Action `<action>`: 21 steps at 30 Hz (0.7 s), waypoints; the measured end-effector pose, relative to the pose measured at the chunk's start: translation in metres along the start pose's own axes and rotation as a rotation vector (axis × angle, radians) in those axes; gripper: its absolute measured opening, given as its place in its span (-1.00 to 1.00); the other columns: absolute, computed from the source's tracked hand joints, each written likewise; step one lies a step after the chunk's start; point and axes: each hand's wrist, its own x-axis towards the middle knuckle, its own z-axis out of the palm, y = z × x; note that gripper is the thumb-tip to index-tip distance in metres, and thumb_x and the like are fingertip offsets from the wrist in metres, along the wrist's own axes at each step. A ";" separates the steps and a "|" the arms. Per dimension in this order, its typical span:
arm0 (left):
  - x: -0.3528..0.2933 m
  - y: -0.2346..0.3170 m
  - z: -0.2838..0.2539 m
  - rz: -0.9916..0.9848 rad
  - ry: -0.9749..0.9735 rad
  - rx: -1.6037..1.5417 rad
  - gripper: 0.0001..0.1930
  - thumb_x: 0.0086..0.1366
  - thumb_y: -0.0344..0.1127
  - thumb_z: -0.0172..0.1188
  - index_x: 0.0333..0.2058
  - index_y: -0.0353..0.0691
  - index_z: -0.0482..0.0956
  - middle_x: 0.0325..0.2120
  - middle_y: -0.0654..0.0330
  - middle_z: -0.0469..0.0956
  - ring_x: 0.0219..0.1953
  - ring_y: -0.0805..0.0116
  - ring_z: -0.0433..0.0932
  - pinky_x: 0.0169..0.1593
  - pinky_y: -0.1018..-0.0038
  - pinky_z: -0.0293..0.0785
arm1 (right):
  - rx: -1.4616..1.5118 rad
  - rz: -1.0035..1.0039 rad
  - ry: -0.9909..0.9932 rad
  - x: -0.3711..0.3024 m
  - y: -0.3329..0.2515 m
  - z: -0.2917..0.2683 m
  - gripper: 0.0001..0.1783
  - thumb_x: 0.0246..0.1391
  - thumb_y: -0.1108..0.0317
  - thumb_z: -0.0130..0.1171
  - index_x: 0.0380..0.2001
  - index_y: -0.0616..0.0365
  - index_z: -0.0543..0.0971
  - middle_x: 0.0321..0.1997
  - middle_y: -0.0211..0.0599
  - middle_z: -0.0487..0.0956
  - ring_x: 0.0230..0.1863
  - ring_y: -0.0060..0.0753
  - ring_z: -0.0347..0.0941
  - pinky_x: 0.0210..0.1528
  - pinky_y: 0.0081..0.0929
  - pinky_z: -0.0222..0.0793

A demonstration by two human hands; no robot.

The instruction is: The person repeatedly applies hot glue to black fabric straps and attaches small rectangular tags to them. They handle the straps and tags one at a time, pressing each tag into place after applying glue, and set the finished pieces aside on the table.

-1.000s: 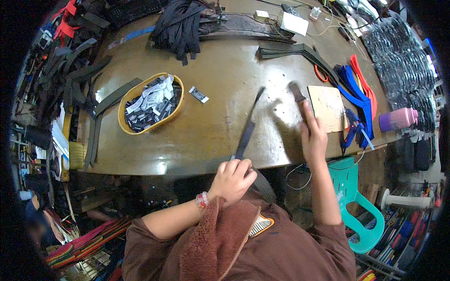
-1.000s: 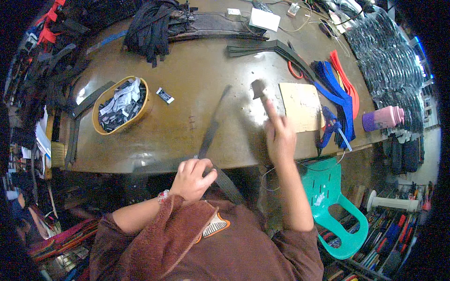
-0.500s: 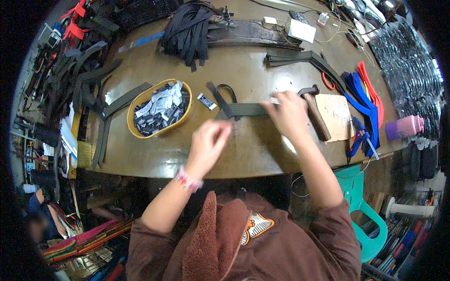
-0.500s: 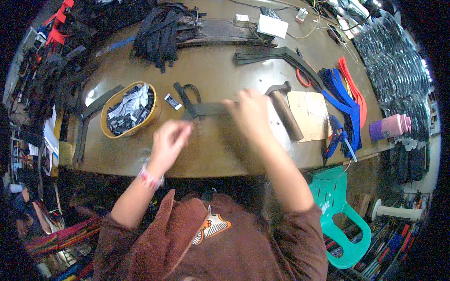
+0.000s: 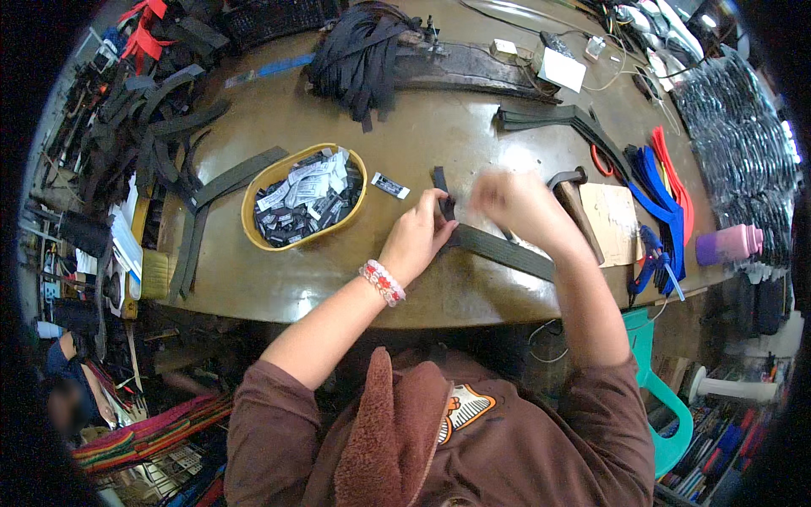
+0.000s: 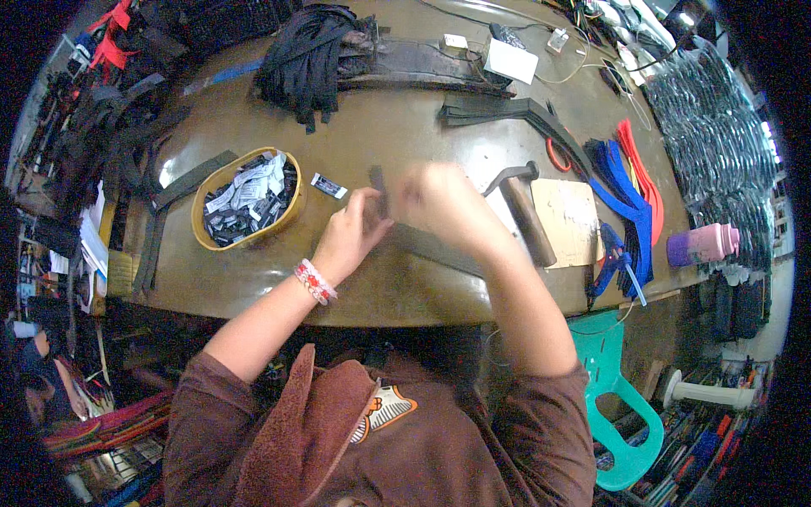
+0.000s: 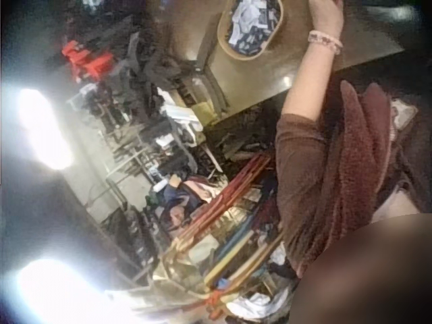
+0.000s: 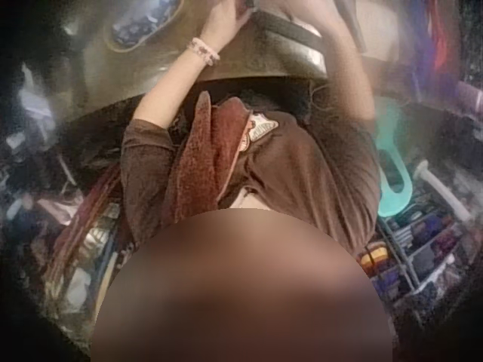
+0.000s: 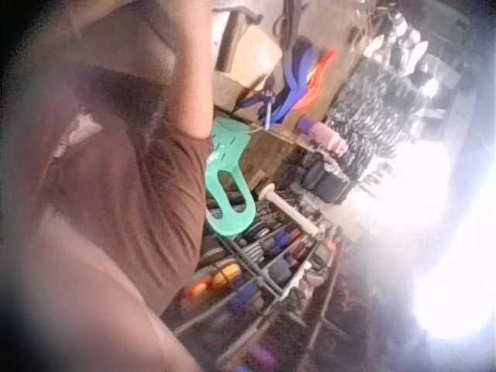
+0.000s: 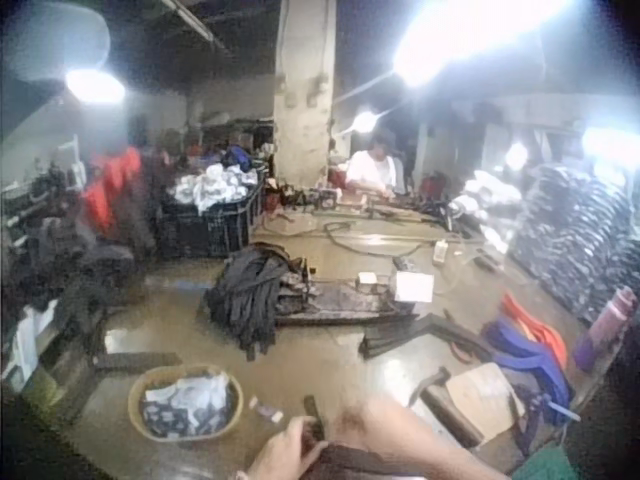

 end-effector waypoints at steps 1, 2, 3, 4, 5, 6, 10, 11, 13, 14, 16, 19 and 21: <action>0.001 -0.002 -0.001 0.047 -0.023 0.032 -0.69 0.08 -0.48 0.21 -0.20 -0.25 0.32 -0.52 0.07 0.49 -0.42 0.05 0.54 -0.33 0.27 0.47 | 0.097 -0.243 -0.261 -0.021 -0.004 -0.008 -0.81 -0.08 0.30 0.27 -0.39 0.16 0.62 -0.50 -0.19 0.60 -0.40 -0.31 0.58 -0.30 -0.40 0.44; 0.002 -0.004 -0.002 0.059 -0.039 0.026 -0.68 0.07 -0.49 0.20 -0.19 -0.24 0.33 -0.52 0.08 0.48 -0.45 0.10 0.53 -0.35 0.29 0.46 | 0.276 -0.222 -0.568 -0.032 -0.006 -0.008 -0.83 -0.05 0.35 0.23 -0.35 0.15 0.63 -0.48 -0.23 0.61 -0.39 -0.31 0.58 -0.26 -0.39 0.45; 0.003 -0.005 -0.002 0.052 -0.075 0.027 -0.67 0.06 -0.49 0.20 -0.18 -0.23 0.34 -0.51 0.09 0.48 -0.47 0.15 0.51 -0.37 0.32 0.45 | 0.286 -0.197 -0.400 -0.038 -0.005 0.000 -0.83 -0.05 0.38 0.22 -0.34 0.16 0.63 -0.46 -0.20 0.61 -0.38 -0.24 0.57 -0.25 -0.38 0.45; 0.003 -0.006 -0.002 0.052 -0.102 0.027 -0.66 0.05 -0.49 0.19 -0.16 -0.22 0.35 -0.51 0.09 0.47 -0.50 0.20 0.50 -0.39 0.34 0.45 | 0.253 -0.126 -0.274 -0.042 0.000 0.009 -0.82 -0.05 0.40 0.21 -0.32 0.18 0.63 -0.44 -0.18 0.60 -0.36 -0.16 0.56 -0.24 -0.37 0.45; 0.002 -0.007 -0.002 0.089 -0.075 0.036 -0.74 0.08 -0.50 0.15 -0.22 -0.22 0.39 -0.50 0.08 0.45 -0.46 0.14 0.51 -0.36 0.34 0.46 | 0.163 -0.069 0.017 -0.039 0.004 0.026 -0.82 -0.05 0.42 0.20 -0.32 0.20 0.62 -0.41 -0.15 0.59 -0.33 -0.12 0.54 -0.20 -0.37 0.44; 0.002 -0.006 -0.002 0.098 -0.088 0.076 -0.77 0.09 -0.51 0.13 -0.24 -0.23 0.40 -0.49 0.08 0.44 -0.46 0.13 0.51 -0.36 0.33 0.46 | 0.039 0.086 0.243 -0.034 0.008 0.047 -0.81 -0.05 0.44 0.20 -0.31 0.21 0.62 -0.38 -0.12 0.58 -0.29 -0.09 0.52 -0.17 -0.37 0.43; -0.007 0.003 -0.006 0.185 -0.040 0.216 -0.86 0.06 -0.54 0.09 -0.35 -0.23 0.47 -0.41 0.07 0.41 -0.36 0.11 0.51 -0.28 0.30 0.46 | -0.029 -0.076 0.363 -0.035 0.027 0.105 -0.78 -0.05 0.51 0.17 -0.26 0.27 0.59 -0.22 -0.12 0.52 -0.18 -0.05 0.42 -0.09 -0.30 0.37; -0.010 0.006 -0.007 0.204 -0.057 0.228 -0.85 0.05 -0.55 0.10 -0.36 -0.24 0.47 -0.39 0.07 0.40 -0.34 0.10 0.50 -0.26 0.30 0.46 | -0.048 -0.114 0.397 -0.037 0.029 0.112 -0.78 -0.06 0.51 0.17 -0.27 0.27 0.58 -0.22 -0.13 0.52 -0.18 -0.06 0.41 -0.10 -0.29 0.37; -0.014 0.010 -0.012 0.097 -0.202 0.208 -0.84 0.00 -0.58 0.12 -0.40 -0.23 0.49 -0.34 0.06 0.37 -0.25 0.08 0.47 -0.17 0.30 0.44 | -0.089 -0.122 0.401 -0.040 0.031 0.117 -0.78 -0.06 0.51 0.17 -0.27 0.28 0.58 -0.21 -0.15 0.51 -0.19 -0.07 0.40 -0.11 -0.27 0.37; -0.015 0.011 -0.014 0.134 -0.187 0.167 -0.84 -0.01 -0.58 0.12 -0.40 -0.23 0.49 -0.33 0.06 0.36 -0.25 0.08 0.46 -0.16 0.31 0.43 | -0.111 -0.123 0.404 -0.041 0.031 0.116 -0.77 -0.07 0.51 0.17 -0.26 0.28 0.58 -0.22 -0.15 0.51 -0.20 -0.06 0.40 -0.12 -0.27 0.37; -0.016 0.012 -0.017 0.108 -0.226 0.127 -0.83 -0.03 -0.59 0.14 -0.41 -0.23 0.49 -0.32 0.06 0.34 -0.24 0.08 0.44 -0.13 0.32 0.43 | -0.158 -0.148 0.405 -0.041 0.030 0.112 -0.75 -0.08 0.51 0.17 -0.24 0.27 0.58 -0.24 -0.14 0.51 -0.21 -0.06 0.40 -0.13 -0.27 0.37; -0.016 0.012 -0.022 0.261 -0.283 0.162 -0.81 -0.06 -0.58 0.17 -0.41 -0.20 0.49 -0.29 0.07 0.33 -0.19 0.09 0.42 -0.09 0.33 0.40 | -0.105 -0.117 0.371 -0.038 0.026 0.107 -0.71 -0.08 0.50 0.17 -0.20 0.25 0.57 -0.26 -0.12 0.50 -0.24 -0.05 0.40 -0.14 -0.27 0.37; -0.013 0.013 -0.026 0.250 -0.333 0.135 -0.84 -0.08 -0.58 0.19 -0.47 -0.22 0.48 -0.29 0.09 0.31 -0.18 0.12 0.41 -0.08 0.34 0.39 | -0.108 -0.104 0.383 -0.036 0.023 0.106 -0.67 -0.09 0.51 0.15 -0.16 0.23 0.55 -0.26 -0.12 0.49 -0.24 -0.05 0.39 -0.13 -0.28 0.37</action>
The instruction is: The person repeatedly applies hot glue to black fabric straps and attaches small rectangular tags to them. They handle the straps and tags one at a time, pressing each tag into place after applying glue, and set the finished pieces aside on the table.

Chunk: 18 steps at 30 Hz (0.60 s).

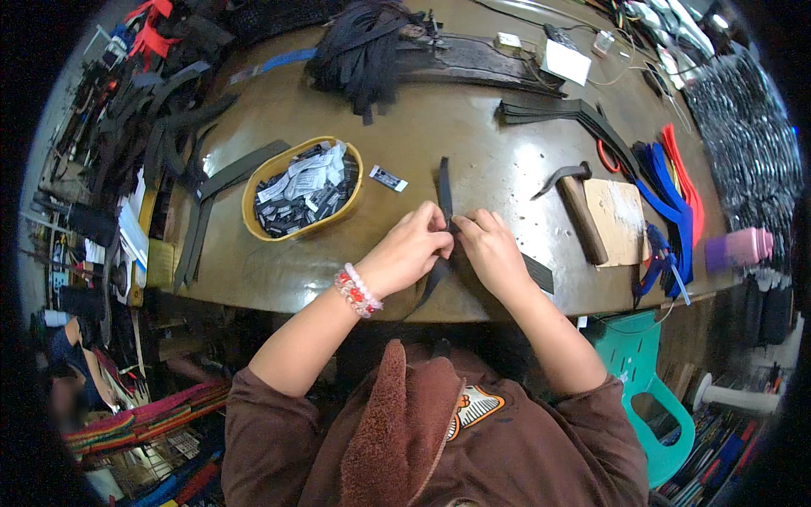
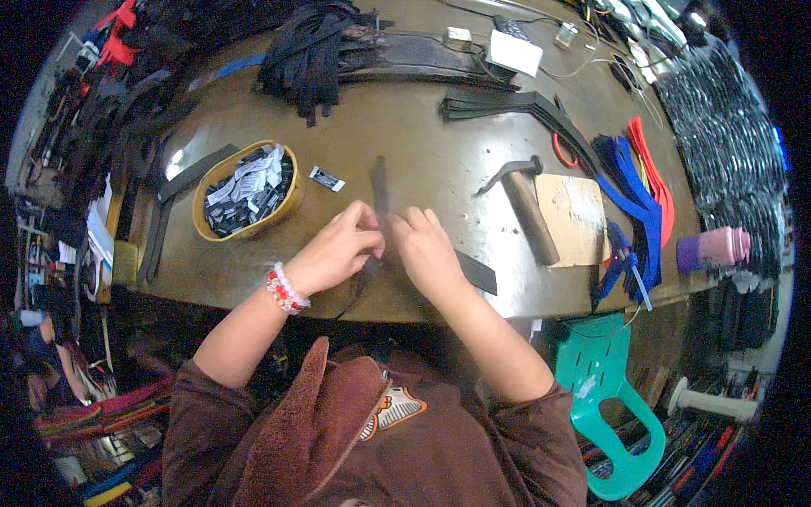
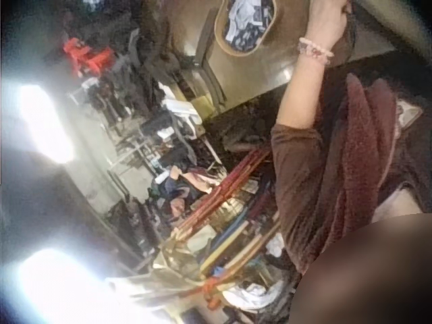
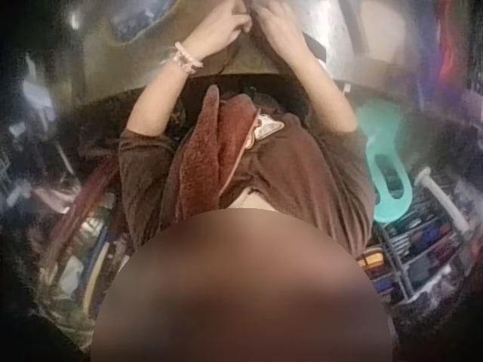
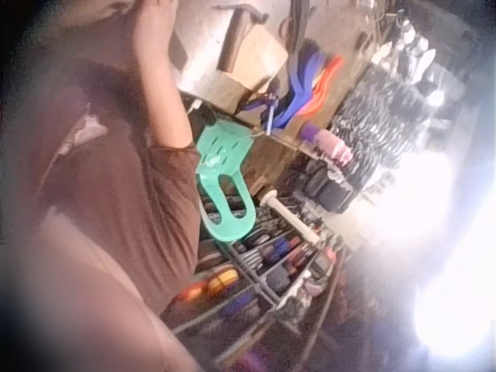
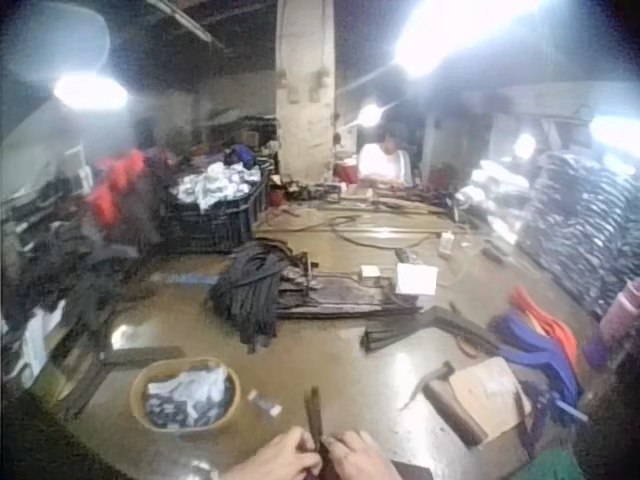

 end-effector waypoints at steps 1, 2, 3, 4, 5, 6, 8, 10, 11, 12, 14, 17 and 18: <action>-0.001 0.001 -0.002 0.004 -0.029 -0.019 -0.85 -0.08 -0.58 0.20 -0.50 -0.22 0.48 -0.28 0.10 0.30 -0.18 0.13 0.40 -0.08 0.35 0.39 | -0.003 0.010 0.012 0.000 -0.001 0.000 -0.64 -0.10 0.51 0.14 -0.14 0.22 0.55 -0.27 -0.13 0.48 -0.23 -0.06 0.39 -0.13 -0.28 0.37; 0.000 0.001 -0.004 -0.061 -0.061 -0.052 -0.85 -0.09 -0.55 0.23 -0.50 -0.20 0.49 -0.27 0.11 0.29 -0.14 0.12 0.38 -0.04 0.33 0.37 | -0.036 -0.005 -0.007 -0.001 -0.003 0.000 -0.62 -0.10 0.52 0.12 -0.12 0.21 0.54 -0.26 -0.13 0.47 -0.23 -0.07 0.38 -0.12 -0.29 0.36; -0.001 0.002 -0.006 -0.030 -0.083 -0.036 -0.85 -0.08 -0.54 0.23 -0.47 -0.18 0.51 -0.25 0.11 0.29 -0.11 0.11 0.37 0.00 0.32 0.35 | -0.066 -0.007 -0.023 -0.003 -0.005 -0.001 -0.61 -0.11 0.52 0.11 -0.10 0.20 0.54 -0.26 -0.14 0.46 -0.22 -0.08 0.37 -0.11 -0.29 0.36; -0.003 0.003 -0.008 -0.012 -0.139 -0.018 -0.84 -0.06 -0.52 0.23 -0.44 -0.17 0.52 -0.24 0.11 0.30 -0.07 0.11 0.36 0.04 0.31 0.33 | -0.093 -0.004 -0.051 -0.004 -0.008 -0.001 -0.59 -0.12 0.53 0.09 -0.09 0.19 0.53 -0.26 -0.15 0.46 -0.21 -0.08 0.36 -0.10 -0.30 0.36; -0.004 0.003 -0.010 0.007 -0.173 -0.003 -0.83 -0.05 -0.50 0.23 -0.42 -0.15 0.53 -0.23 0.10 0.30 -0.04 0.10 0.35 0.08 0.31 0.31 | -0.102 0.005 -0.046 -0.006 -0.010 -0.001 -0.57 -0.12 0.53 0.08 -0.08 0.19 0.53 -0.25 -0.16 0.45 -0.21 -0.09 0.36 -0.10 -0.31 0.35; -0.008 0.004 -0.012 0.070 -0.235 0.014 -0.82 -0.04 -0.49 0.22 -0.39 -0.14 0.54 -0.21 0.10 0.31 -0.02 0.10 0.34 0.10 0.30 0.29 | -0.112 0.019 -0.048 -0.008 -0.011 -0.001 -0.56 -0.12 0.54 0.06 -0.07 0.18 0.53 -0.25 -0.17 0.44 -0.20 -0.10 0.35 -0.09 -0.31 0.35; -0.011 0.003 -0.014 0.200 -0.329 0.054 -0.78 -0.03 -0.47 0.22 -0.33 -0.12 0.55 -0.18 0.10 0.33 0.03 0.09 0.32 0.14 0.29 0.26 | -0.124 0.028 -0.044 -0.010 -0.013 0.002 -0.55 -0.12 0.55 0.05 -0.06 0.17 0.52 -0.25 -0.17 0.44 -0.19 -0.11 0.34 -0.09 -0.32 0.35; -0.010 -0.002 -0.017 0.216 -0.223 -0.001 -0.76 -0.03 -0.48 0.21 -0.32 -0.12 0.58 -0.19 0.08 0.37 -0.04 0.09 0.37 0.09 0.32 0.33 | -0.124 0.004 0.026 -0.010 -0.014 0.007 -0.55 -0.12 0.56 0.05 -0.05 0.18 0.52 -0.25 -0.17 0.44 -0.18 -0.11 0.34 -0.09 -0.33 0.35; -0.009 -0.005 -0.018 0.250 -0.169 -0.031 -0.76 -0.03 -0.49 0.21 -0.31 -0.12 0.59 -0.19 0.07 0.39 -0.07 0.09 0.39 0.06 0.33 0.36 | -0.132 0.015 0.008 -0.010 -0.013 0.009 -0.56 -0.12 0.56 0.05 -0.06 0.18 0.52 -0.26 -0.17 0.43 -0.18 -0.11 0.34 -0.10 -0.33 0.34; -0.002 -0.011 -0.019 0.122 0.017 0.047 -0.74 0.02 -0.51 0.13 -0.24 -0.20 0.56 -0.24 0.03 0.45 -0.11 0.04 0.44 0.03 0.30 0.40 | -0.135 0.003 0.044 -0.009 -0.013 0.011 -0.56 -0.11 0.56 0.06 -0.06 0.19 0.52 -0.26 -0.18 0.43 -0.19 -0.11 0.34 -0.10 -0.33 0.34; 0.010 -0.020 -0.021 -0.122 0.189 0.488 -0.71 0.09 -0.53 0.03 -0.17 -0.30 0.51 -0.29 0.02 0.48 -0.15 0.06 0.48 -0.08 0.31 0.48 | -0.117 0.050 0.025 -0.009 -0.013 0.012 -0.58 -0.11 0.57 0.07 -0.07 0.19 0.52 -0.27 -0.17 0.43 -0.21 -0.11 0.33 -0.09 -0.30 0.33; 0.022 -0.024 -0.024 -0.201 0.177 0.663 -0.71 0.12 -0.57 0.04 -0.13 -0.37 0.48 -0.31 0.01 0.50 -0.18 0.11 0.51 -0.10 0.34 0.49 | -0.040 0.046 0.190 -0.011 -0.017 0.004 -0.63 -0.08 0.61 0.10 -0.12 0.18 0.54 -0.28 -0.17 0.47 -0.26 -0.14 0.40 -0.18 -0.38 0.38; 0.024 -0.022 -0.025 -0.244 0.106 0.661 -0.70 0.13 -0.59 0.06 -0.12 -0.41 0.47 -0.31 0.00 0.51 -0.20 0.12 0.52 -0.10 0.35 0.49 | 0.064 0.084 0.244 -0.012 -0.021 -0.002 -0.67 -0.05 0.60 0.12 -0.14 0.20 0.55 -0.28 -0.17 0.49 -0.28 -0.19 0.43 -0.21 -0.40 0.41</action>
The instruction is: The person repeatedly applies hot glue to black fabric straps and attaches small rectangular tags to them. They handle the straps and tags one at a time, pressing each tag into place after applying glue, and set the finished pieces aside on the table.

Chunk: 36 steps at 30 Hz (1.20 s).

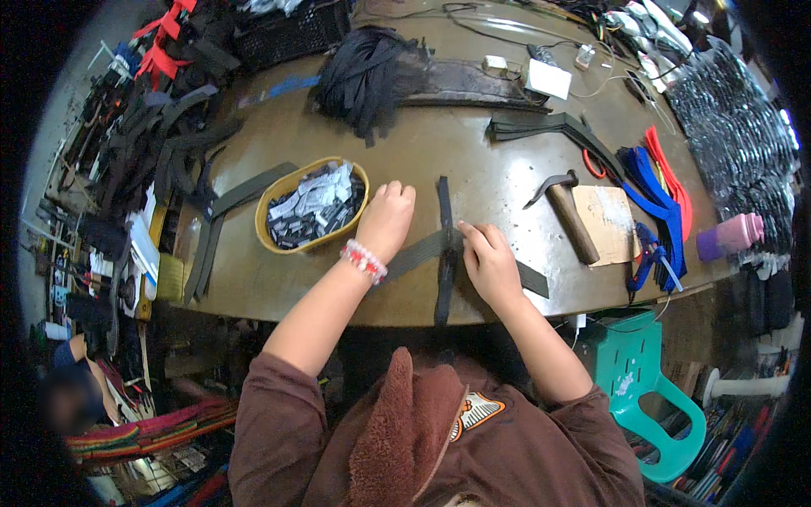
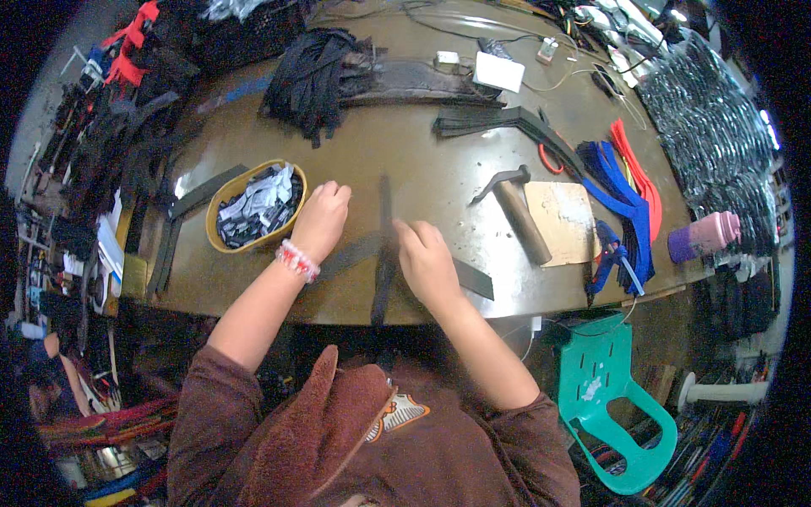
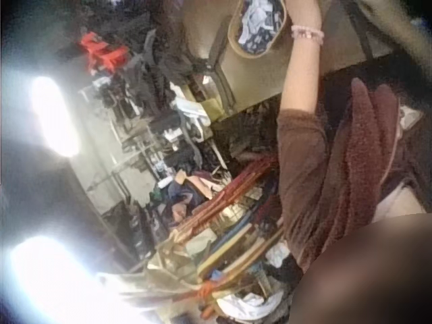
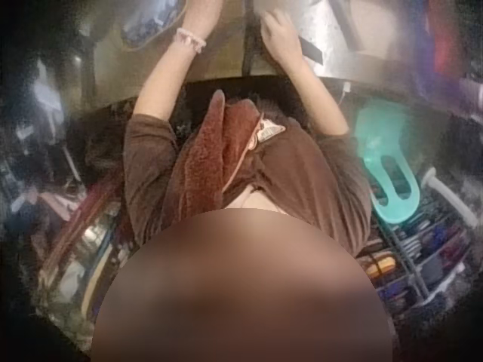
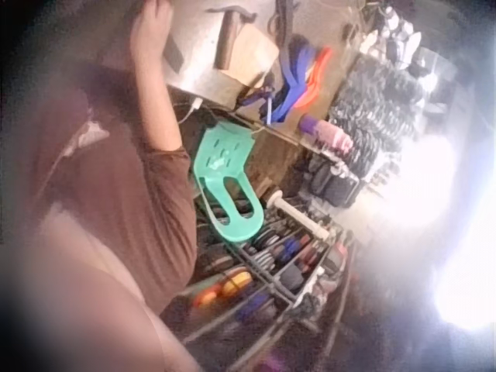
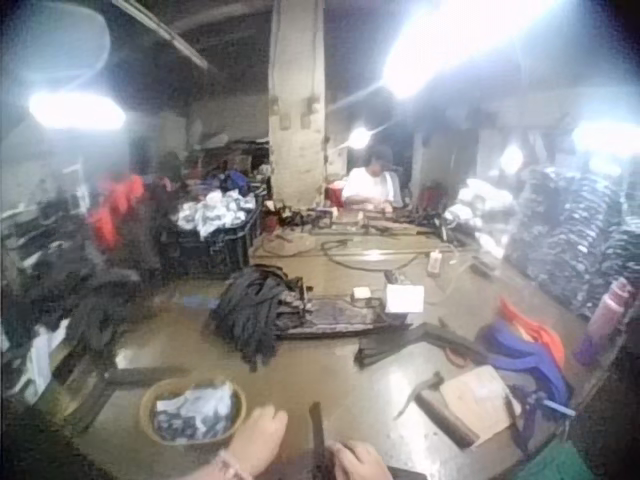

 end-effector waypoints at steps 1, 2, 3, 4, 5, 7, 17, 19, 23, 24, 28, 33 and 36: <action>0.000 0.003 -0.004 -0.042 0.104 -0.321 -0.74 0.16 -0.56 0.08 -0.13 -0.41 0.47 -0.33 0.04 0.53 -0.24 0.20 0.53 -0.15 0.39 0.50 | 0.100 0.060 0.029 0.000 -0.005 -0.006 -0.71 -0.03 0.59 0.13 -0.16 0.23 0.55 -0.28 -0.17 0.52 -0.30 -0.24 0.46 -0.24 -0.42 0.43; -0.005 0.008 -0.009 -0.111 0.134 -0.644 -0.78 0.20 -0.54 0.09 -0.15 -0.41 0.48 -0.34 0.08 0.54 -0.28 0.27 0.55 -0.21 0.44 0.52 | 0.210 0.140 0.072 0.001 -0.011 -0.013 -0.74 -0.01 0.59 0.14 -0.18 0.26 0.55 -0.28 -0.18 0.55 -0.32 -0.28 0.49 -0.27 -0.45 0.45; -0.012 0.016 -0.015 -0.151 0.171 -0.974 -0.81 0.24 -0.51 0.10 -0.17 -0.42 0.49 -0.36 0.13 0.56 -0.31 0.34 0.56 -0.27 0.49 0.53 | 0.455 0.272 0.041 0.002 -0.017 -0.019 -0.76 0.01 0.57 0.16 -0.18 0.28 0.55 -0.28 -0.20 0.57 -0.31 -0.36 0.51 -0.28 -0.49 0.46; -0.018 0.025 -0.020 -0.216 0.175 -1.498 -0.85 0.28 -0.43 0.14 -0.21 -0.35 0.51 -0.36 0.23 0.58 -0.37 0.53 0.55 -0.36 0.64 0.50 | 0.711 0.427 0.028 0.003 -0.024 -0.024 -0.77 0.04 0.55 0.18 -0.18 0.30 0.56 -0.28 -0.22 0.59 -0.31 -0.43 0.52 -0.29 -0.54 0.47; -0.026 0.032 -0.026 -0.308 0.138 -1.634 -0.87 0.28 -0.45 0.13 -0.21 -0.30 0.51 -0.32 0.23 0.58 -0.33 0.53 0.56 -0.33 0.65 0.51 | 0.970 0.579 0.018 0.005 -0.031 -0.028 -0.77 0.06 0.53 0.20 -0.18 0.32 0.56 -0.27 -0.24 0.61 -0.30 -0.50 0.54 -0.30 -0.58 0.48; -0.039 0.053 -0.032 -0.393 0.154 -1.888 -0.86 0.28 -0.44 0.14 -0.20 -0.30 0.51 -0.32 0.22 0.58 -0.34 0.53 0.55 -0.29 0.62 0.52 | 1.042 0.560 0.105 0.009 -0.041 -0.032 -0.75 0.08 0.52 0.19 -0.14 0.37 0.54 -0.28 -0.23 0.62 -0.28 -0.57 0.52 -0.20 -0.59 0.49; -0.061 0.077 -0.045 -0.258 0.143 -1.826 -0.79 0.22 -0.53 0.18 -0.16 -0.37 0.49 -0.22 0.18 0.55 -0.18 0.49 0.53 -0.17 0.58 0.52 | 1.107 0.538 0.048 -0.003 -0.049 -0.054 -0.80 0.01 0.55 0.25 -0.24 0.34 0.59 -0.25 -0.24 0.63 -0.24 -0.58 0.53 -0.13 -0.62 0.45; -0.063 0.078 -0.049 -0.231 0.143 -1.780 -0.78 0.23 -0.53 0.17 -0.14 -0.38 0.48 -0.21 0.17 0.55 -0.19 0.49 0.53 -0.16 0.57 0.53 | 1.093 0.528 0.030 -0.005 -0.050 -0.063 -0.80 0.00 0.56 0.25 -0.25 0.35 0.59 -0.27 -0.24 0.63 -0.25 -0.58 0.53 -0.14 -0.62 0.45; -0.064 0.081 -0.054 -0.206 0.130 -1.750 -0.77 0.24 -0.53 0.15 -0.12 -0.40 0.48 -0.20 0.17 0.55 -0.22 0.50 0.54 -0.15 0.57 0.54 | 1.086 0.534 -0.002 -0.003 -0.049 -0.075 -0.82 0.00 0.54 0.27 -0.28 0.35 0.59 -0.28 -0.25 0.63 -0.26 -0.58 0.53 -0.16 -0.63 0.45; -0.064 0.082 -0.054 -0.210 0.126 -1.750 -0.78 0.24 -0.53 0.15 -0.13 -0.40 0.49 -0.22 0.17 0.56 -0.23 0.51 0.55 -0.16 0.57 0.54 | 1.073 0.535 -0.019 -0.003 -0.049 -0.075 -0.82 0.00 0.53 0.27 -0.28 0.35 0.59 -0.27 -0.25 0.63 -0.26 -0.59 0.53 -0.17 -0.64 0.45; -0.067 0.081 -0.048 -0.221 0.057 -1.721 -0.84 0.25 -0.51 0.16 -0.19 -0.39 0.54 -0.28 0.17 0.58 -0.29 0.51 0.55 -0.21 0.58 0.56 | 1.038 0.546 -0.007 -0.009 -0.044 -0.070 -0.83 0.01 0.50 0.27 -0.30 0.33 0.60 -0.31 -0.30 0.62 -0.30 -0.62 0.51 -0.24 -0.69 0.42; -0.068 0.068 -0.022 -0.304 0.080 -1.695 -0.88 0.26 -0.48 0.16 -0.24 -0.37 0.56 -0.36 0.18 0.59 -0.38 0.50 0.55 -0.27 0.56 0.56 | 0.737 0.582 0.224 -0.045 0.017 -0.089 -0.82 -0.03 0.43 0.30 -0.35 0.20 0.52 -0.36 -0.45 0.52 -0.31 -0.60 0.40 -0.21 -0.59 0.35; -0.065 0.045 -0.001 -0.477 0.205 -1.741 -0.88 0.25 -0.45 0.18 -0.26 -0.37 0.55 -0.36 0.19 0.58 -0.38 0.50 0.55 -0.23 0.57 0.54 | -0.117 0.647 0.946 -0.081 0.099 -0.128 -0.59 -0.15 0.31 0.42 -0.36 0.21 0.38 -0.41 -0.39 0.30 -0.38 -0.44 0.26 -0.26 -0.44 0.29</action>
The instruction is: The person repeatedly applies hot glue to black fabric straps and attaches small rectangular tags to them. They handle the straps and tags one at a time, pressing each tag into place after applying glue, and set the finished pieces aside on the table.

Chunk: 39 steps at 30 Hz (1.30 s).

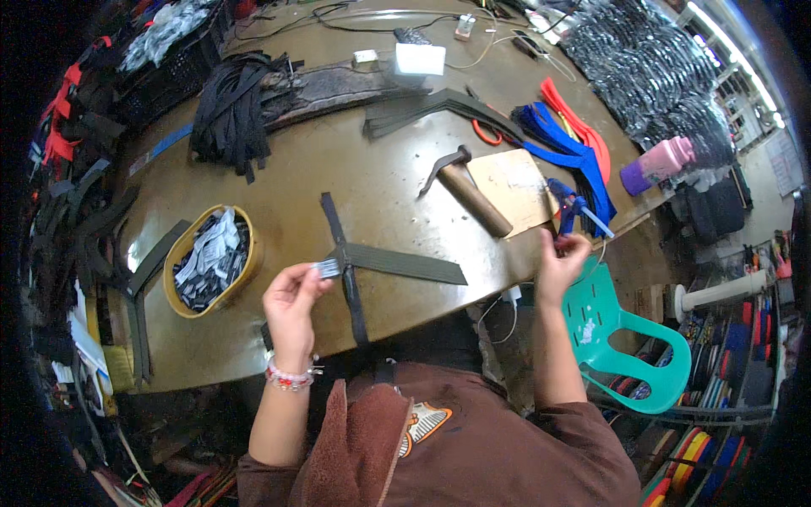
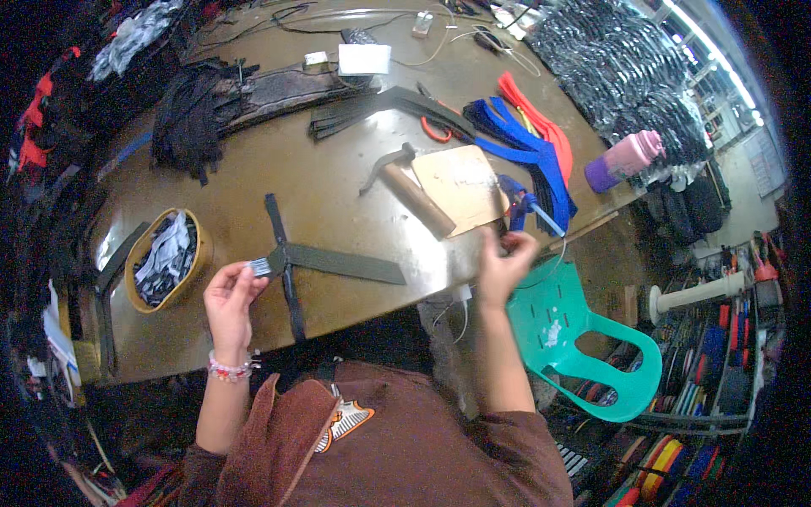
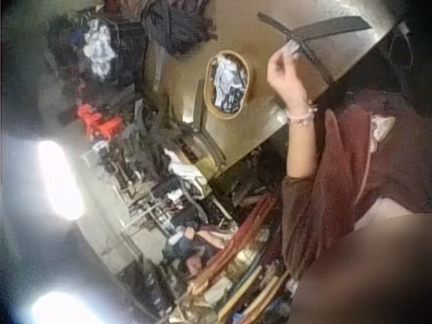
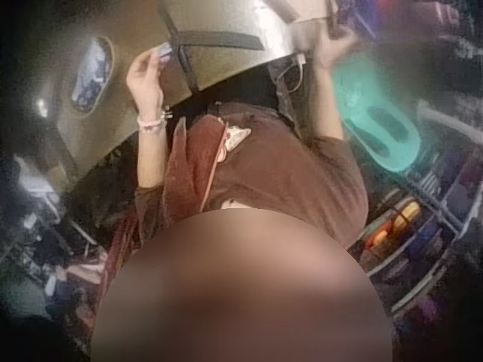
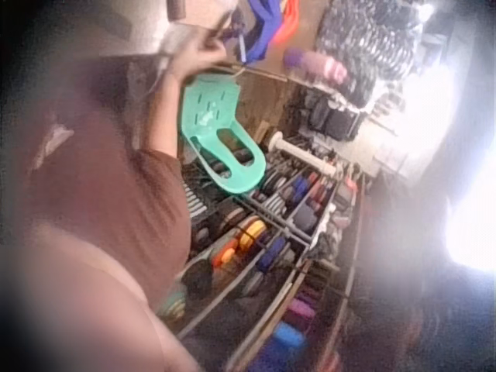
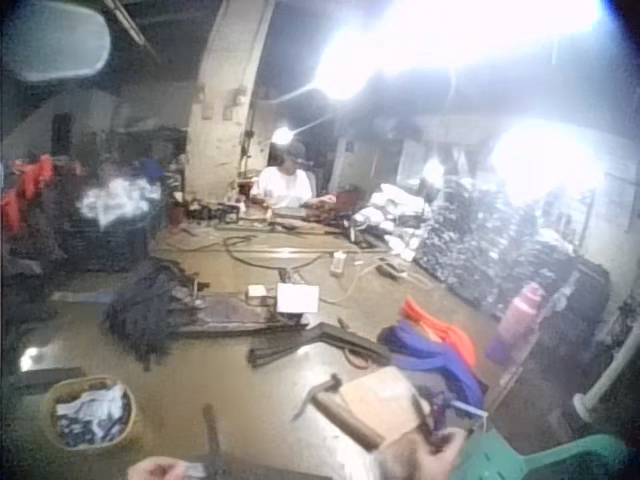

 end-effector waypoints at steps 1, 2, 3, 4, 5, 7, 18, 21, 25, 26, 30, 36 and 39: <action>0.004 -0.005 -0.008 -0.085 0.121 -0.027 -0.88 0.25 -0.44 0.18 -0.26 -0.36 0.55 -0.36 0.20 0.58 -0.38 0.51 0.55 -0.23 0.59 0.53 | -0.187 -0.078 0.168 0.016 0.027 -0.009 -0.53 -0.16 0.29 0.43 -0.30 0.26 0.37 -0.38 -0.36 0.29 -0.35 -0.33 0.26 -0.18 -0.34 0.28; 0.007 -0.011 -0.014 -0.055 0.047 -0.068 -0.88 0.25 -0.44 0.19 -0.26 -0.36 0.55 -0.36 0.20 0.58 -0.38 0.51 0.55 -0.22 0.59 0.53 | -0.175 -0.106 0.212 0.029 0.050 -0.011 -0.53 -0.12 0.26 0.40 -0.22 0.25 0.41 -0.32 -0.25 0.42 -0.28 -0.25 0.37 -0.14 -0.27 0.29; 0.009 -0.015 -0.020 -0.072 0.039 -0.071 -0.87 0.25 -0.44 0.19 -0.26 -0.36 0.54 -0.36 0.20 0.58 -0.37 0.52 0.55 -0.21 0.59 0.53 | -0.246 -0.182 0.009 0.044 0.068 -0.015 -0.53 -0.09 0.22 0.37 -0.19 0.24 0.42 -0.30 -0.18 0.47 -0.26 -0.20 0.41 -0.14 -0.25 0.30; 0.011 -0.018 -0.025 -0.111 0.031 -0.061 -0.87 0.25 -0.44 0.19 -0.26 -0.36 0.54 -0.36 0.20 0.58 -0.37 0.52 0.55 -0.20 0.60 0.52 | -0.326 -0.174 -0.163 0.059 0.078 -0.014 -0.52 -0.07 0.19 0.35 -0.16 0.22 0.43 -0.28 -0.12 0.51 -0.24 -0.15 0.45 -0.14 -0.24 0.32; 0.011 -0.019 -0.028 -0.104 0.014 -0.042 -0.87 0.25 -0.44 0.19 -0.26 -0.37 0.54 -0.36 0.20 0.58 -0.36 0.52 0.55 -0.19 0.60 0.52 | -0.378 -0.142 -0.380 0.072 0.079 -0.012 -0.51 -0.05 0.15 0.33 -0.13 0.21 0.44 -0.27 -0.05 0.55 -0.21 -0.10 0.49 -0.14 -0.22 0.33; 0.011 -0.018 -0.031 -0.117 -0.010 -0.003 -0.86 0.25 -0.44 0.19 -0.26 -0.38 0.53 -0.36 0.19 0.58 -0.34 0.51 0.55 -0.18 0.60 0.53 | -0.554 0.089 -0.436 0.110 0.057 -0.012 -0.49 0.02 -0.02 0.22 -0.13 0.16 0.48 -0.26 0.09 0.58 -0.19 0.04 0.54 -0.16 -0.15 0.37; 0.020 -0.028 -0.013 -0.173 0.001 -0.375 -0.87 0.29 -0.41 0.13 -0.21 -0.31 0.50 -0.39 0.23 0.54 -0.34 0.49 0.54 0.02 0.21 0.54 | -0.236 -0.494 -1.398 0.000 -0.122 0.062 -0.70 0.00 0.20 0.29 -0.20 0.06 0.61 -0.39 -0.08 0.59 -0.34 0.00 0.53 -0.32 -0.34 0.40; 0.023 -0.033 -0.019 -0.217 -0.015 -0.425 -0.89 0.30 -0.40 0.12 -0.23 -0.26 0.51 -0.39 0.27 0.55 -0.34 0.51 0.54 0.04 0.21 0.53 | -0.231 -0.721 -1.275 -0.041 -0.121 0.070 -0.60 -0.15 0.00 0.36 -0.40 0.09 0.59 -0.47 -0.15 0.51 -0.46 -0.04 0.48 -0.40 -0.22 0.39; 0.023 -0.033 -0.021 -0.239 -0.040 -0.455 -0.91 0.30 -0.40 0.12 -0.25 -0.25 0.51 -0.40 0.27 0.55 -0.34 0.51 0.55 0.04 0.22 0.52 | -0.320 -0.662 -1.227 -0.040 -0.119 0.070 -0.57 -0.20 -0.07 0.37 -0.45 0.07 0.62 -0.47 -0.17 0.49 -0.45 -0.07 0.49 -0.42 -0.23 0.38; 0.023 -0.032 -0.021 -0.241 -0.051 -0.464 -0.92 0.30 -0.40 0.12 -0.26 -0.25 0.51 -0.40 0.27 0.56 -0.34 0.51 0.55 0.05 0.22 0.52 | -0.330 -0.665 -1.237 -0.038 -0.121 0.071 -0.56 -0.19 -0.08 0.36 -0.45 0.07 0.63 -0.47 -0.18 0.49 -0.45 -0.07 0.49 -0.42 -0.23 0.39; 0.023 -0.032 -0.018 -0.237 -0.035 -0.442 -0.91 0.30 -0.41 0.12 -0.24 -0.26 0.51 -0.41 0.25 0.56 -0.33 0.50 0.55 0.06 0.20 0.50 | -0.376 -0.564 -1.249 -0.038 -0.131 0.090 -0.52 -0.17 -0.14 0.33 -0.42 0.09 0.65 -0.45 -0.15 0.51 -0.46 -0.06 0.50 -0.40 -0.21 0.41; 0.019 -0.031 -0.021 -0.198 -0.046 -0.429 -0.84 0.29 -0.40 0.13 -0.21 -0.33 0.47 -0.43 0.23 0.51 -0.35 0.48 0.53 0.09 0.15 0.47 | -0.336 -0.818 -1.164 -0.041 -0.114 0.091 -0.62 -0.11 0.06 0.32 -0.36 0.14 0.57 -0.35 -0.14 0.44 -0.28 -0.05 0.47 -0.29 -0.24 0.38; 0.020 -0.026 -0.022 -0.229 -0.001 -0.363 -0.87 0.30 -0.44 0.09 -0.20 -0.33 0.46 -0.41 0.25 0.50 -0.35 0.50 0.51 0.11 0.06 0.45 | -0.184 -0.683 -0.925 -0.013 -0.063 0.061 -0.65 -0.12 0.28 0.33 -0.22 0.12 0.53 -0.30 -0.16 0.48 -0.28 -0.14 0.47 -0.23 -0.34 0.39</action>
